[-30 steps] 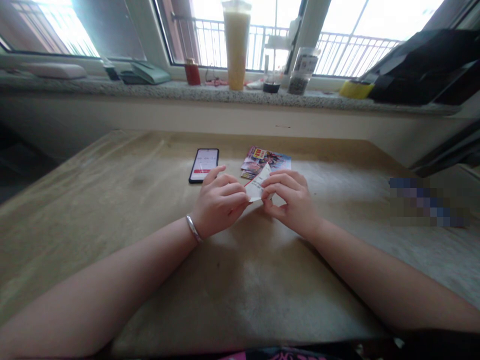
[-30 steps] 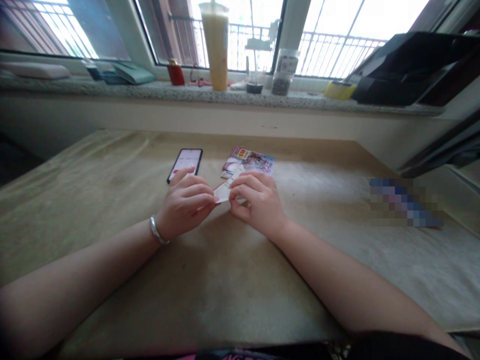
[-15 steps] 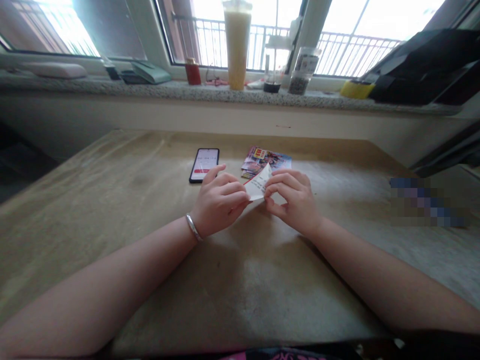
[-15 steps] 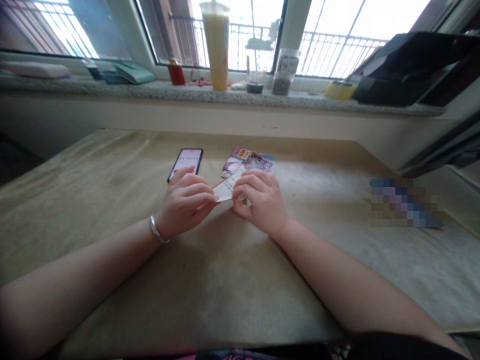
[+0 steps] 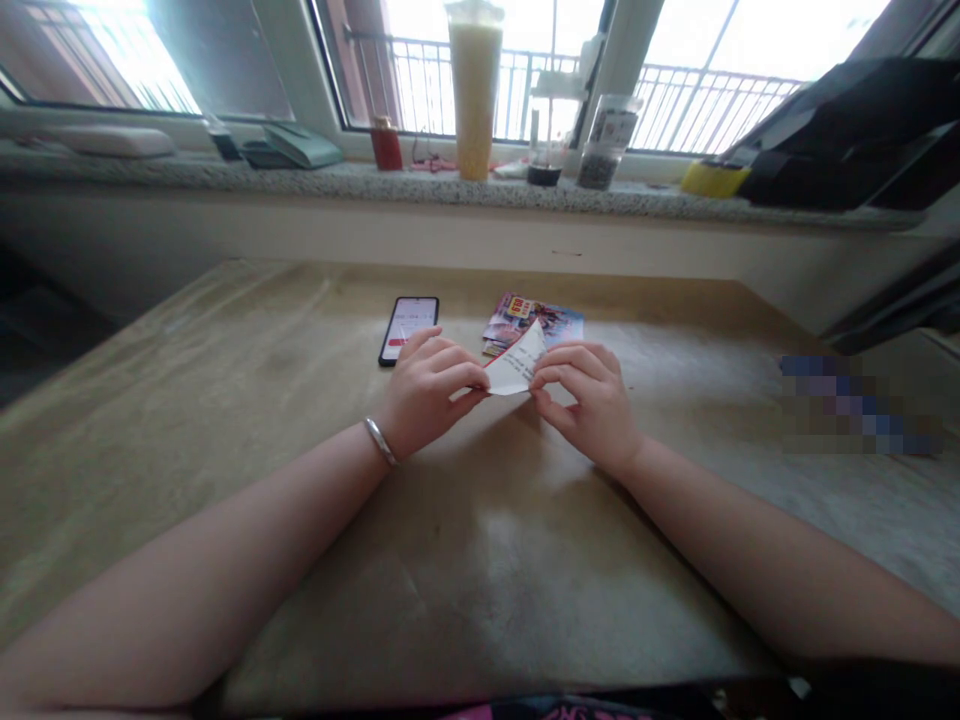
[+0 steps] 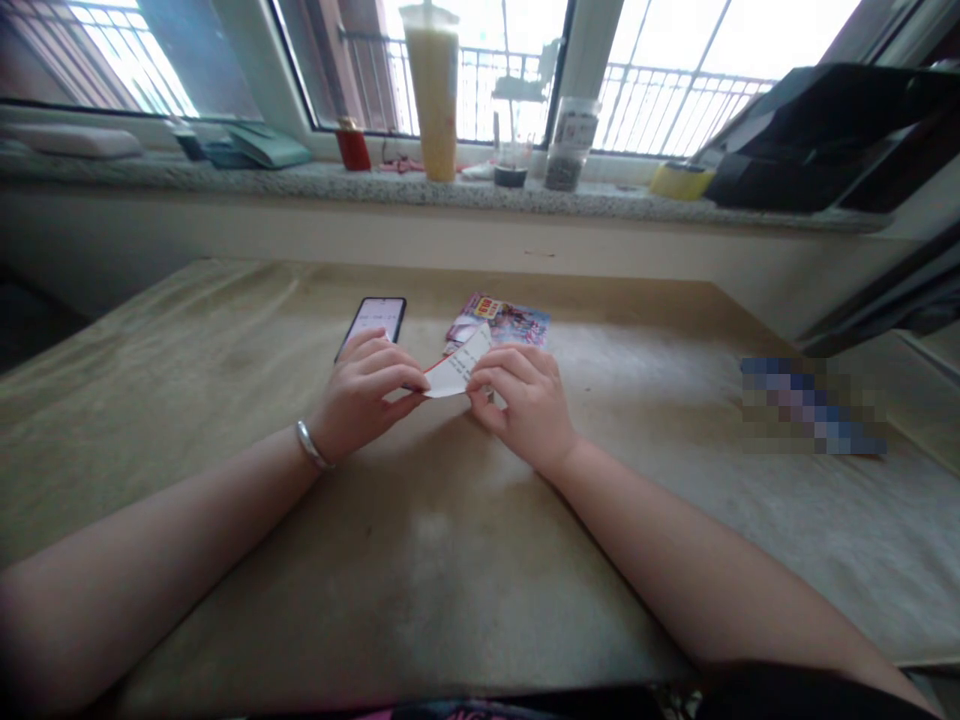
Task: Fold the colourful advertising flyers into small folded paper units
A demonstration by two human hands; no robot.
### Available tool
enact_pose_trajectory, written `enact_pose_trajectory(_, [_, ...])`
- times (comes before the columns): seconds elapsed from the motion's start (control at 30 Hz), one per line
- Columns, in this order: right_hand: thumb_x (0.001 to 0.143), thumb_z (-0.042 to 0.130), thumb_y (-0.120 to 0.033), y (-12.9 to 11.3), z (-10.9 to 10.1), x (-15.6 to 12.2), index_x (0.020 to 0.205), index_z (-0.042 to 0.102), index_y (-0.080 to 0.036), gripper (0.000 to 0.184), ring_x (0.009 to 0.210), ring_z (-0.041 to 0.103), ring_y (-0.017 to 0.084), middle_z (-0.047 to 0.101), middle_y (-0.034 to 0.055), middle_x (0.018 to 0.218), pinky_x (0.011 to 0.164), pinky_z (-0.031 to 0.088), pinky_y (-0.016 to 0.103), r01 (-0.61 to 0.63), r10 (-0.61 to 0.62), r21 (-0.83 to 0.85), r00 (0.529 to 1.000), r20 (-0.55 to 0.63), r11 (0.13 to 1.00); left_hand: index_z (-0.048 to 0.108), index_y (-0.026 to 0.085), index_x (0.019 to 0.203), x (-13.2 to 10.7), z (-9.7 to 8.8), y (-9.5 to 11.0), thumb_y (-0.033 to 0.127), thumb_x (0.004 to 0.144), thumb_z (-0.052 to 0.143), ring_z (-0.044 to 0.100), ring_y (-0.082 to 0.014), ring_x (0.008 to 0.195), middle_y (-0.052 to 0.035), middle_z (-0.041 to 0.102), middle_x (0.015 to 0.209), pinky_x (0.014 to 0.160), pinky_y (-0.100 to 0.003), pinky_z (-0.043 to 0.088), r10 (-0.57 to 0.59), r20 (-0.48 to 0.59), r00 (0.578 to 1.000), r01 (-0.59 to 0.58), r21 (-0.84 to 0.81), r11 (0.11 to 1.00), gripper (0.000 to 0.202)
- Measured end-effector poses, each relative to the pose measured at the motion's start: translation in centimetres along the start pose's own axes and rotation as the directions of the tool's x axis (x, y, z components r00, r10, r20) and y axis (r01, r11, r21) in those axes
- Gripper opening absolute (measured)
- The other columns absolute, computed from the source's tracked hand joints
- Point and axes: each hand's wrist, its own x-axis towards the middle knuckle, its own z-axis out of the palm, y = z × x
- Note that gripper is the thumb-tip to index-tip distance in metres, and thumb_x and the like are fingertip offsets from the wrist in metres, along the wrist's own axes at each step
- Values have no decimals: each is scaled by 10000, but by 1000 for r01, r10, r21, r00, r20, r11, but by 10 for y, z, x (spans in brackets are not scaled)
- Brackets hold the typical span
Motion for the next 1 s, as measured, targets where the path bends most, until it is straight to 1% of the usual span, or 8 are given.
enact_pose_trajectory(0.23, [809, 644, -233, 7, 3, -3, 774, 681, -254, 55, 817, 572, 177, 650, 21, 833, 783, 444, 365, -78, 78, 25, 997, -5, 997, 688, 237, 775, -2, 6, -11, 267, 832, 637, 552, -141, 804, -18, 618, 830, 801, -326, 453, -73, -114, 991, 60, -110, 992, 82])
enact_pose_trajectory(0.4, [812, 648, -246, 10, 6, -4, 753, 683, -244, 69, 797, 574, 176, 662, 18, 783, 783, 454, 360, -80, 80, 14, 997, 24, 997, 692, 240, 778, -3, 7, -6, 199, 832, 625, 534, -142, 926, -38, 541, 990, 809, -303, 491, -59, -167, 984, 24, -206, 978, 96])
enact_pose_trajectory(0.47, [814, 642, -238, 11, 8, -5, 750, 683, -238, 77, 803, 581, 180, 675, 21, 784, 786, 462, 359, -86, 86, 13, 995, 55, 996, 686, 235, 769, -3, 5, -6, 172, 838, 603, 529, -142, 945, -39, 528, 1019, 801, -293, 501, -46, -168, 985, 12, -199, 980, 125])
enact_pose_trajectory(0.53, [817, 634, -232, 12, 9, -6, 758, 685, -234, 77, 815, 591, 182, 688, 24, 800, 787, 470, 353, -95, 93, 17, 992, 82, 995, 683, 234, 776, -4, 3, -6, 164, 845, 580, 536, -142, 926, -37, 538, 1014, 787, -291, 502, -27, -143, 989, 10, -115, 993, 143])
enact_pose_trajectory(0.6, [818, 628, -231, 12, 10, -7, 766, 683, -233, 76, 828, 599, 182, 695, 26, 816, 788, 475, 343, -101, 98, 22, 990, 98, 995, 683, 231, 777, -4, 1, -8, 177, 849, 569, 546, -148, 886, -38, 563, 990, 773, -303, 495, 14, -107, 994, -11, 33, 999, 145])
enact_pose_trajectory(0.73, [826, 612, -240, 11, 11, -8, 762, 677, -231, 92, 795, 601, 171, 694, 19, 806, 762, 478, 324, -112, 109, 23, 988, 110, 993, 660, 210, 754, -2, -3, -11, 243, 850, 576, 559, -168, 857, -36, 619, 963, 758, -321, 477, 155, -19, 988, -144, 271, 952, 133])
enact_pose_trajectory(0.87, [833, 603, -246, 12, 11, -8, 772, 670, -231, 91, 771, 590, 169, 691, 12, 790, 745, 473, 318, -119, 116, 15, 984, 137, 993, 628, 197, 850, 0, -2, -12, 245, 871, 546, 572, -176, 877, -34, 643, 946, 794, -326, 475, 241, 48, 969, -244, 304, 921, 97])
enact_pose_trajectory(1.0, [838, 604, -256, 12, 11, -9, 782, 668, -229, 89, 787, 588, 175, 689, 19, 811, 750, 472, 324, -121, 119, 5, 985, 127, 993, 590, 167, 955, 1, 0, -10, 220, 892, 499, 588, -165, 846, -35, 653, 923, 806, -314, 482, 303, 144, 942, -328, 209, 921, 123])
